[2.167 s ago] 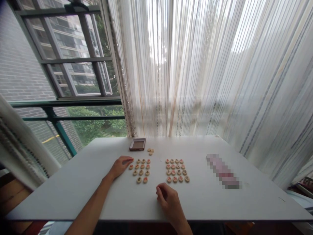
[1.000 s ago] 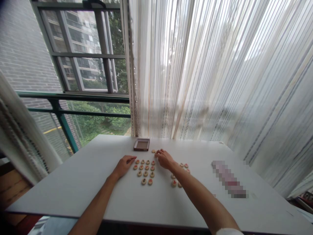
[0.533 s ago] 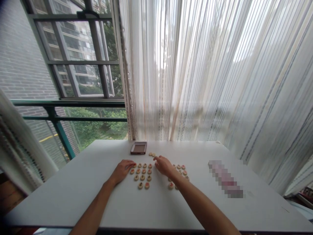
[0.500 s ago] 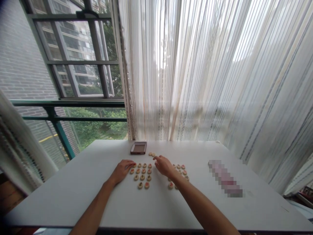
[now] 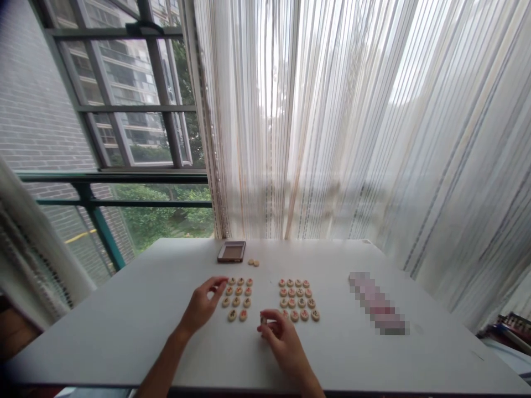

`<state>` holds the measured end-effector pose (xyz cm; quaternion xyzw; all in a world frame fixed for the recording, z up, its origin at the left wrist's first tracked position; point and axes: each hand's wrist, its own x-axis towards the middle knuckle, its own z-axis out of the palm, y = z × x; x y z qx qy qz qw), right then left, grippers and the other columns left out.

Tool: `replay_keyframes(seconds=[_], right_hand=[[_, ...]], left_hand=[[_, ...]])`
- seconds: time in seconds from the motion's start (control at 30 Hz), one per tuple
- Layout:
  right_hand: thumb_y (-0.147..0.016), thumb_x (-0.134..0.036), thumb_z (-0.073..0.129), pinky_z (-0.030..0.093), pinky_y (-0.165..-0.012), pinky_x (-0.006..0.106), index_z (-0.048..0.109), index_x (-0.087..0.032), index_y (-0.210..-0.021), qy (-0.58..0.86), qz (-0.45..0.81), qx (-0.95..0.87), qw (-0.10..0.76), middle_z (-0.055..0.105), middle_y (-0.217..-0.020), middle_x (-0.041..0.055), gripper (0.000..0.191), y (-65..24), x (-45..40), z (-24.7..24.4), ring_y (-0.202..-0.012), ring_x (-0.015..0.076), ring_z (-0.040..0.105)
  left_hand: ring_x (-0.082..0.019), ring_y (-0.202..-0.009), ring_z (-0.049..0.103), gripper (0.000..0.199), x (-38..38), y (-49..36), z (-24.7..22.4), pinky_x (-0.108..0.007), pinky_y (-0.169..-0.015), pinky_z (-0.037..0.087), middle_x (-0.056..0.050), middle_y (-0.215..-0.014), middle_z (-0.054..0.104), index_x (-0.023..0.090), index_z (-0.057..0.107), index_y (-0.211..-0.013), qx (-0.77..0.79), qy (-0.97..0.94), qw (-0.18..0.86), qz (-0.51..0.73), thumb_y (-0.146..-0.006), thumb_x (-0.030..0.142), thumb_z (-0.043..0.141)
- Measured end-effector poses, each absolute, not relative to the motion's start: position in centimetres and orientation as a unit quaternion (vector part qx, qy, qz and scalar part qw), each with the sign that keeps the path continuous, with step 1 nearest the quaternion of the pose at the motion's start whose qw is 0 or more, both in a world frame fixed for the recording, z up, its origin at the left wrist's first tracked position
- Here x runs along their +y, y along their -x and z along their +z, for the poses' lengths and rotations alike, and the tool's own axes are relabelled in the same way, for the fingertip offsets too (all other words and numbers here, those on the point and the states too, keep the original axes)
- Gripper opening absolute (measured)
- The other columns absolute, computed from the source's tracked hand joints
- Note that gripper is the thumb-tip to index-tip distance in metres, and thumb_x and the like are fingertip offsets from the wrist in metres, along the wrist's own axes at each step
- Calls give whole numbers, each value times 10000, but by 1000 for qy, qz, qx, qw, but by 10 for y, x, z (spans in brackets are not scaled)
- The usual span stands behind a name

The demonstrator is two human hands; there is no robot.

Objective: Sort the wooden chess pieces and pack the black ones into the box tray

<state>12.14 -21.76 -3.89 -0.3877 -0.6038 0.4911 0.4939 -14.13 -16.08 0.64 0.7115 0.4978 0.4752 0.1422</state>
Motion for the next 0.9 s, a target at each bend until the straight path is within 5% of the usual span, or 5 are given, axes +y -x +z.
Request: replay_keyframes(seconds=[0.1,0.23,0.6,0.9], right_hand=[[-877,-463,707,566,-836,372,622,-227,-1096,358,526,-560,531,686,-1135,90,333,-119,-220,-41,-984,261,731],[-877,-429,722,559,-829,354,621,-222,-1054,354,520,-572,526,708,-1046,69,290,-118,-224,-37,-938,238,728],[-933,-330,651,571,-799,310,635,-230,-1090,374,420,-667,489,744,-964,51,187,-109,-241,-26,-867,208,729],[-946,-362,619,571,-770,305,676,-217,-1069,388,396,-666,498,749,-940,62,199,-110,-239,-24,-813,208,726]], left_hand=[[-189,-838,724,287,-207,97,-1,-278,-770,581,-59,-990,765,215,700,-1116,478,-706,227,471,-975,409,541],[-202,-776,738,315,-238,61,-14,-272,-701,581,-76,-924,772,188,690,-1102,473,-652,358,472,-952,439,573],[-202,-777,730,286,-239,51,-18,-258,-685,561,-61,-863,751,176,657,-968,451,-613,412,501,-922,456,622],[-214,-812,730,420,-239,59,-24,-294,-768,580,-84,-914,780,171,702,-1181,430,-600,470,484,-892,473,660]])
